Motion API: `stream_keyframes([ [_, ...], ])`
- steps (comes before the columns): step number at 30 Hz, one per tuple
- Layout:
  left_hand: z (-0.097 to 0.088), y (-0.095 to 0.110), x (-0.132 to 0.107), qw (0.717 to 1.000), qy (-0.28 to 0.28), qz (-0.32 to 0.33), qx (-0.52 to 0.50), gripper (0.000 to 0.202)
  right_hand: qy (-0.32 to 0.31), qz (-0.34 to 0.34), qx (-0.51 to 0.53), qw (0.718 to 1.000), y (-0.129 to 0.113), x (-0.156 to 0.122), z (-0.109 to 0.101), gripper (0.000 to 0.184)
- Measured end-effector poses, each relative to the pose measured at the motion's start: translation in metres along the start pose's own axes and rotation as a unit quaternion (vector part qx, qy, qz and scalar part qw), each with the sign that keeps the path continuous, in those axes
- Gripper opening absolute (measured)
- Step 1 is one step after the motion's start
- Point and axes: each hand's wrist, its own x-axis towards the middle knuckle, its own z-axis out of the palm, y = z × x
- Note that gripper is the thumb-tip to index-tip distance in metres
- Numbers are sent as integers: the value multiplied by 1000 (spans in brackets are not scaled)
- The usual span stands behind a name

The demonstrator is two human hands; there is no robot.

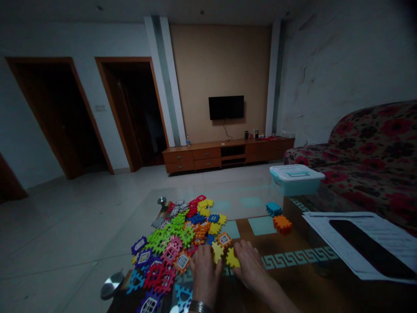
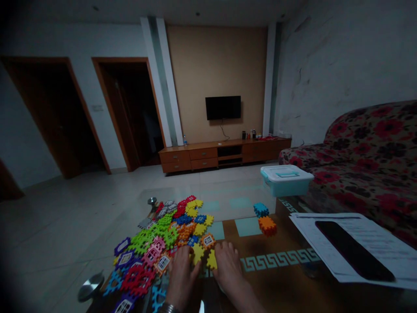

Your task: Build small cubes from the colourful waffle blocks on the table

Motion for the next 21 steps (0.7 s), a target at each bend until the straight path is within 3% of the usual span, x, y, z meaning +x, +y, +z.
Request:
stream_keyframes([
  [5, -4, -5, 7, 997, -31, 27, -71, 25, -61, -145, 100, 982, 12, 4, -4, 40],
  [7, -11, -7, 9, 991, -51, 38, -116, 26, -84, -162, 143, 973, 19, 6, -6, 44],
  [11, -23, 0, 7, 985, -89, 48, -143, 28, -92, -121, 217, 964, 39, 14, -6, 54],
  [18, -14, 21, -3, 981, -154, 89, -81, 36, 59, -21, 179, 982, 64, 38, 16, 43],
  [21, -11, 23, -2, 979, -175, 88, -60, 41, 84, -15, 173, 981, 62, 53, 22, 37],
])
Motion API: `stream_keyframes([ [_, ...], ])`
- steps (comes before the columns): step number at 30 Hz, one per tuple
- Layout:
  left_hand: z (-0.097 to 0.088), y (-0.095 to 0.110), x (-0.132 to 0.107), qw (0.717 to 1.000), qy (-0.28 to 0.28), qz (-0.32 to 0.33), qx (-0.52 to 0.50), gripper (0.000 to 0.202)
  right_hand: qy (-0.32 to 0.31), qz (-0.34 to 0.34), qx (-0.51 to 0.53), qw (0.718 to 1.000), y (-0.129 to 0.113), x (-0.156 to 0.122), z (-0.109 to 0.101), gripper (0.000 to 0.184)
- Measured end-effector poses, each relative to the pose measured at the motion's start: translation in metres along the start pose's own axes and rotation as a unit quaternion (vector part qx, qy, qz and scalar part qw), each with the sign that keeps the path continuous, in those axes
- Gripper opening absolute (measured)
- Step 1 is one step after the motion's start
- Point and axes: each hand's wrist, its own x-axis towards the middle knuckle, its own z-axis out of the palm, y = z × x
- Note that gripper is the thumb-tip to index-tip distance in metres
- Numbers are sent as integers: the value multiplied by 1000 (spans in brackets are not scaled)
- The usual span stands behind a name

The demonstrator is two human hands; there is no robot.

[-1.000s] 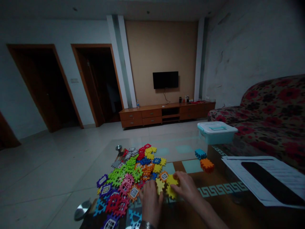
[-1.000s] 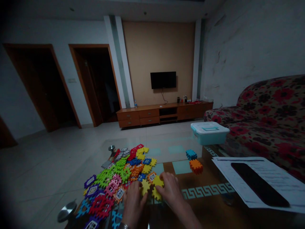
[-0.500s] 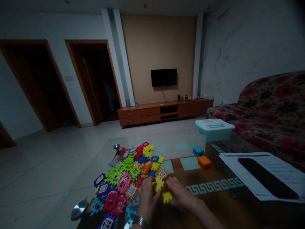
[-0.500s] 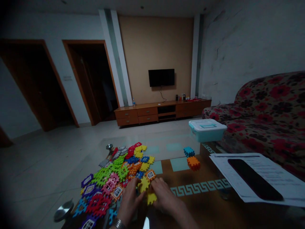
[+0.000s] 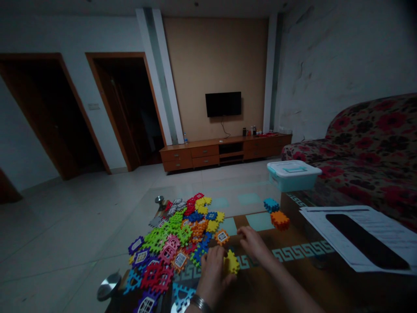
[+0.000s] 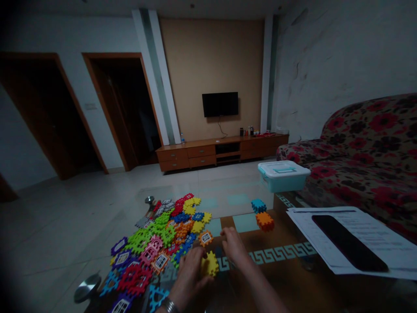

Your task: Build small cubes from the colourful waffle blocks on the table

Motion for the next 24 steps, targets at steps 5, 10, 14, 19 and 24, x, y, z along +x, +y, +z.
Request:
stream_keyframes([
  [5, 9, -5, 4, 999, -38, -10, 8, 47, 26, 4, -12, 1000, -9, 34, 16, 43],
  [10, 19, -15, 10, 998, -52, -16, 28, 50, 21, 10, -42, 999, -22, 68, 33, 54],
  [14, 21, -20, 16, 997, -66, -32, 23, 55, -12, -4, -77, 997, -37, 86, 34, 55],
  [19, 22, -20, 18, 997, -70, -27, 24, 58, -68, -11, -156, 985, -53, 89, 17, 44],
  [24, 25, -21, 12, 998, -67, 4, 10, 64, -134, -6, -211, 968, -48, 67, -17, 45],
])
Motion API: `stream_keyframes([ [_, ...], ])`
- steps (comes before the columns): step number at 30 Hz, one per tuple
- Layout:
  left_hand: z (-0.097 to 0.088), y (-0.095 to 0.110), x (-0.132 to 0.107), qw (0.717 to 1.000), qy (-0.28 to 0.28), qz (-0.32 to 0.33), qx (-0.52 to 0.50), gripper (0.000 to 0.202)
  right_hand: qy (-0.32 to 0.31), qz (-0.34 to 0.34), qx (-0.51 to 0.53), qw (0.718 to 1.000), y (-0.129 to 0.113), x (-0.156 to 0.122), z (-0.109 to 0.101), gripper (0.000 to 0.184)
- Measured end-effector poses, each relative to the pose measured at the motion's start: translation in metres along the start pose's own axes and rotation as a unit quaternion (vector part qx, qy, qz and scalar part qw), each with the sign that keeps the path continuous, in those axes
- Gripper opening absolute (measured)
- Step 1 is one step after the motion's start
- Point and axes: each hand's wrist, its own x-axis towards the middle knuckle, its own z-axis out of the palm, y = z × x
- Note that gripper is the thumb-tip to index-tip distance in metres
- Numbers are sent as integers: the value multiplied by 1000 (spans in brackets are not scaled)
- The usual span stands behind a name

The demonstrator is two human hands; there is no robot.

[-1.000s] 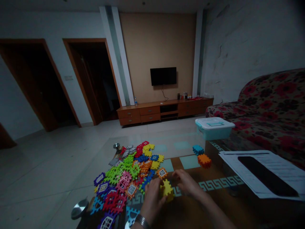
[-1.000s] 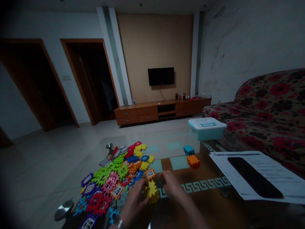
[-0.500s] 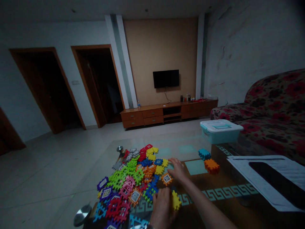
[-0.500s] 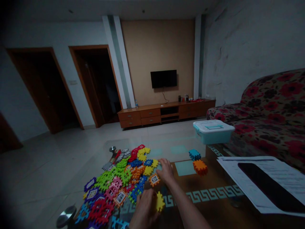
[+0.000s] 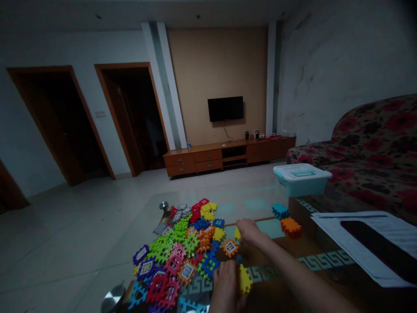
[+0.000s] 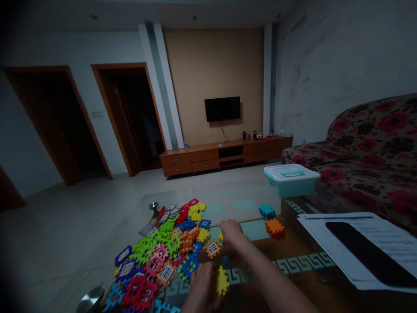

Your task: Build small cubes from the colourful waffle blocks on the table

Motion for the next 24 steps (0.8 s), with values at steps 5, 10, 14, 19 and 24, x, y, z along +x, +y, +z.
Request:
stream_keyframes([
  [5, -4, 5, -8, 998, 26, -23, -59, 102, -26, -110, 32, 993, 13, -54, -21, 65],
  [10, -5, 5, -7, 992, 48, -34, -113, 117, -67, -259, 115, 957, -2, -102, -24, 64],
  [14, -5, -6, -7, 987, 50, -2, -150, 119, -76, -260, 144, 952, -10, -95, -21, 61],
  [19, -7, -19, -5, 980, 76, 18, -181, 87, -28, -100, 105, 989, -27, -40, -15, 39],
  [24, -4, -42, 7, 973, 185, 7, -139, 58, -15, -2, 65, 998, -68, -3, 3, 46],
])
